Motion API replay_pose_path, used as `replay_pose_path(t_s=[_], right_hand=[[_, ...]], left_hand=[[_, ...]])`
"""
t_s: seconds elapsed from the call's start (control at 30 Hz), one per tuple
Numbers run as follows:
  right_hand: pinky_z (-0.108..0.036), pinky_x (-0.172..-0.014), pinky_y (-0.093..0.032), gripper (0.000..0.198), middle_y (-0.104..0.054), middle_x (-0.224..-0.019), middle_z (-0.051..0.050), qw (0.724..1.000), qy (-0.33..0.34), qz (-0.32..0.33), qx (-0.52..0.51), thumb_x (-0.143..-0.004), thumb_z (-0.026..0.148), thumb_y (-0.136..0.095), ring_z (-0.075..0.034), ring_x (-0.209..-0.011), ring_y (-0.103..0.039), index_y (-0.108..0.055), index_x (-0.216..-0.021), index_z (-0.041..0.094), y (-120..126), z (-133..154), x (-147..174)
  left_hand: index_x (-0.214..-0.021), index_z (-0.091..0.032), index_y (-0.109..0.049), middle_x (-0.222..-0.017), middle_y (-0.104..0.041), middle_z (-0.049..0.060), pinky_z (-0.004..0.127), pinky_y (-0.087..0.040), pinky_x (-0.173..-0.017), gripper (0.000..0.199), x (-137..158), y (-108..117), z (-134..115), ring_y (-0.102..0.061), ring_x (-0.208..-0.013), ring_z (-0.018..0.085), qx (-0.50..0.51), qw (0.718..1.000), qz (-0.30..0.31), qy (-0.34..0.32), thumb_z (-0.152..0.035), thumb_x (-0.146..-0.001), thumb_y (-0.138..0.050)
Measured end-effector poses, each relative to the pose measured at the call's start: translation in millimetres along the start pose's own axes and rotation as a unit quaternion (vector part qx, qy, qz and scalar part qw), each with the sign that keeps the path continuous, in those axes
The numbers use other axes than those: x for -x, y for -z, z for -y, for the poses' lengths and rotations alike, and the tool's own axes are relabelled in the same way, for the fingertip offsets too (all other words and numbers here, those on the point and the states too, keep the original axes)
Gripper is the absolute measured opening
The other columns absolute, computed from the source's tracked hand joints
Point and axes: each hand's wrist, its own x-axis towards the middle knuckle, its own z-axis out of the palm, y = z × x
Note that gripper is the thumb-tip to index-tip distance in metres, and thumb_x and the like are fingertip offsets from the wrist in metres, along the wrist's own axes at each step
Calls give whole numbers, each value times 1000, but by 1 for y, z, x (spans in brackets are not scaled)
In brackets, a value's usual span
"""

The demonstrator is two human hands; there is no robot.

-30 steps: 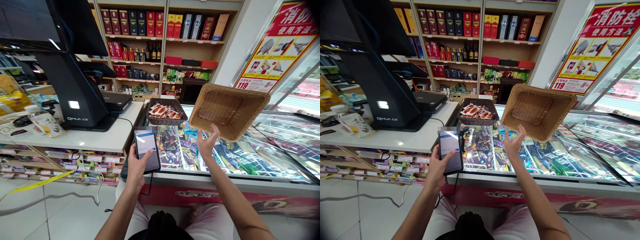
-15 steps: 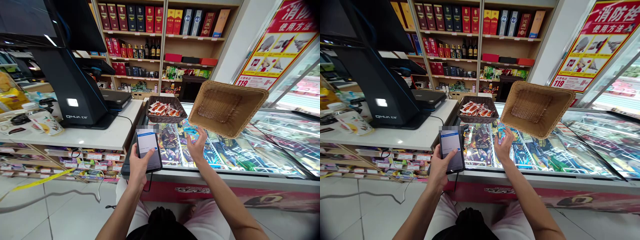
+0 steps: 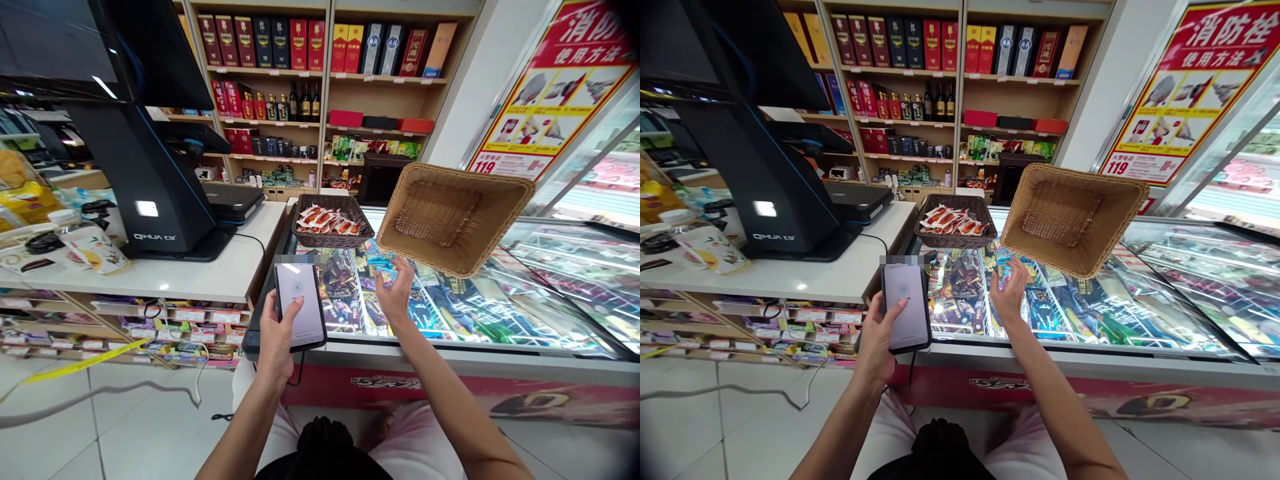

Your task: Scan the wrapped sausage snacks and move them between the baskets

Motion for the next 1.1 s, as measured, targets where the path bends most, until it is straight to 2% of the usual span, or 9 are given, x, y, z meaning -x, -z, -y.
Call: replay_pose_path(t_s=[0.1, 0.23, 0.37, 0.57, 0.77, 0.93, 1.1], right_hand=[[-63, -112, -45, 32, -59, -130, -17, 1000, 2, -1, 3, -95, 37, -58, -32, -131, -54, -53, -123, 21, 0, -1, -1], [-62, -112, -46, 30, -60, -127, -16, 1000, 11, -1, 6, -96, 38, -57, -32, -129, -56, -53, -121, 22, 0, -3, -1], [-63, -112, -46, 31, -60, -128, -16, 1000, -1, 13, 10, -96, 39, -56, -33, -131, -55, -53, -121, 21, 1, -3, 0], [-60, -108, -49, 31, -59, -128, -16, 1000, -2, 22, 6, -96, 39, -57, -32, -128, -56, -52, -121, 21, 2, -7, 1], [-60, -106, -50, 31, -59, -126, -16, 1000, 1, 19, 3, -95, 39, -57, -32, -126, -57, -53, -120, 22, 0, -8, 1], [-61, -107, -50, 29, -60, -125, -16, 1000, -10, 25, 8, -94, 39, -56, -32, -126, -57, -54, -118, 22, 0, -7, 0], [-63, -111, -47, 26, -62, -123, -16, 1000, 1, 24, 9, -95, 39, -55, -32, -126, -57, -54, -116, 22, 0, -5, -1]], left_hand=[[-114, -25, -66, -104, -76, 1, 26, -53, -67, 59, -1, 5, 2, -71, -84, 19, 42, 999, -19, 17, -52, -66, -87], [-118, -25, -68, -114, -77, 3, 32, -58, -80, 58, -2, 13, -1, -73, -105, 26, 72, 997, -42, 10, -61, -73, -76], [-116, -24, -69, -120, -77, 3, 33, -58, -85, 57, -1, 15, -7, -71, -116, 28, 79, 996, -42, 1, -59, -72, -76], [-120, -24, -70, -125, -76, 2, 29, -58, -83, 55, -3, 18, -7, -70, -118, 27, 89, 995, -48, 1, -49, -72, -79], [-118, -23, -73, -124, -77, 4, 33, -60, -84, 52, -5, 16, -4, -71, -118, 29, 80, 996, -24, 7, -54, -76, -77], [-118, -24, -74, -129, -76, 4, 31, -58, -91, 51, -9, 13, 2, -68, -126, 28, 75, 996, -48, -3, -50, -75, -78], [-123, -22, -70, -119, -79, 5, 35, -59, -91, 56, -12, 11, 6, -73, -114, 29, 78, 997, -26, 7, -47, -74, -78]])
